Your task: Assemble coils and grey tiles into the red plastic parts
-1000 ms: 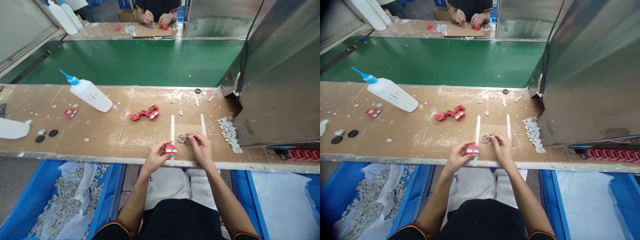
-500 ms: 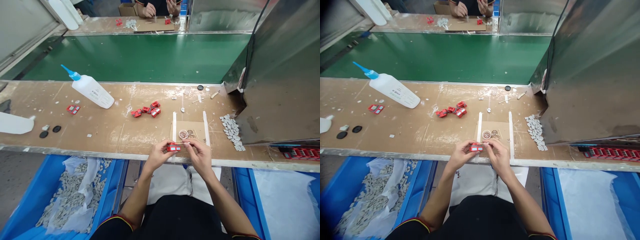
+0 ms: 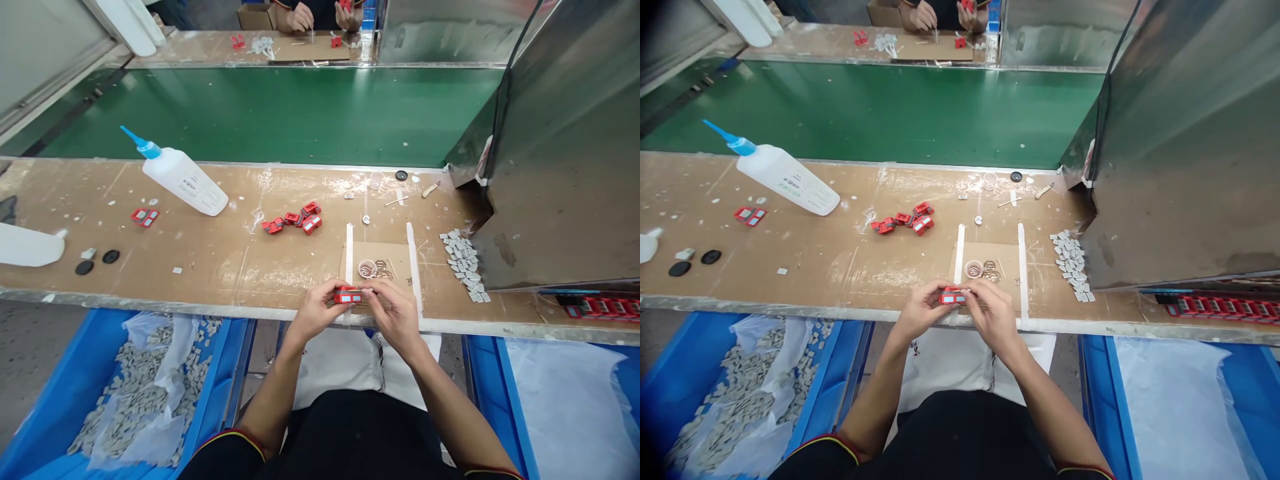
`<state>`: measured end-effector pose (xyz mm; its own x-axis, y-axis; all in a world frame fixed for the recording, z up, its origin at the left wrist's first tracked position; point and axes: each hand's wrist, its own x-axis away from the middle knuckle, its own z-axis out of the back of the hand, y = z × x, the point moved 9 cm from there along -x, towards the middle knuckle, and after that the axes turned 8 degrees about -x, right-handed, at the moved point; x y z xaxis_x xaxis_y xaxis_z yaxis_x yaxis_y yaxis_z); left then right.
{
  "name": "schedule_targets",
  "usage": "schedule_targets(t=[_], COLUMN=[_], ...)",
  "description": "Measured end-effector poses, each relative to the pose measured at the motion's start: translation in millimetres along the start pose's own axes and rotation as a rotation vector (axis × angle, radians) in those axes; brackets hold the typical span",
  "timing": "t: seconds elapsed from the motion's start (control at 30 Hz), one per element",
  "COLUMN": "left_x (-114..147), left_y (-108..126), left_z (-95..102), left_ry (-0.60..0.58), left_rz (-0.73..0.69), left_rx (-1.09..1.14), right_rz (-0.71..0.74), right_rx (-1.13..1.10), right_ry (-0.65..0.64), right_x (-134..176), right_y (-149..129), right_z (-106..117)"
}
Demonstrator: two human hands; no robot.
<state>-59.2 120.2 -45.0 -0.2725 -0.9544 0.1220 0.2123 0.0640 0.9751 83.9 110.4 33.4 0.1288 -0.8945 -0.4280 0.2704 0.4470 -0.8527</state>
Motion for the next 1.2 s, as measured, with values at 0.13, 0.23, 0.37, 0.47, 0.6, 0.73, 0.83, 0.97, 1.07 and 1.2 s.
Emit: schedule_targets(t=[0.13,0.23,0.37,0.47,0.6,0.73,0.83,0.97,1.07,1.2], left_x=[0.5,0.6,0.1,-0.2,0.1,1.1,1.4,1.5,1.7,1.4], left_y=[-0.3,-1.2,-3.0,-4.4,-5.0,-4.6,-5.6,-7.7,-7.8,-6.8], left_z=[0.3,0.1,0.0,1.2,0.0,1.1,1.0,1.4,-0.1,-0.4], left_ry=[0.003,-0.002,-0.003,0.007,-0.012,-0.006,-0.010,-0.009,-0.020,-0.015], left_rz=[-0.006,-0.009,-0.009,-0.010,-0.013,-0.007,0.003,0.009,0.005,0.001], left_rx=[-0.003,-0.003,0.010,0.019,0.034,0.033,0.046,0.058,0.060,0.063], right_rz=[-0.049,-0.087,-0.080,-0.088,-0.104,-0.119,-0.074,-0.107,-0.159,-0.155], right_rx=[0.002,0.025,-0.020,-0.022,0.052,0.099,0.174,0.497,0.778,1.038], right_ry=[0.020,0.020,0.043,0.143,0.243,0.130,0.097,0.198,0.098,-0.138], right_x=[-1.0,-0.9,-2.0,-5.0,-8.9,-10.0,-12.7,-28.2,-48.7,-69.7], right_y=[5.3,8.5,6.1,10.6,28.3,44.8,47.7,67.3,95.5,120.5], right_z=[-0.4,-2.1,4.4,24.0,37.7,17.7,27.4,99.0,138.0,138.5])
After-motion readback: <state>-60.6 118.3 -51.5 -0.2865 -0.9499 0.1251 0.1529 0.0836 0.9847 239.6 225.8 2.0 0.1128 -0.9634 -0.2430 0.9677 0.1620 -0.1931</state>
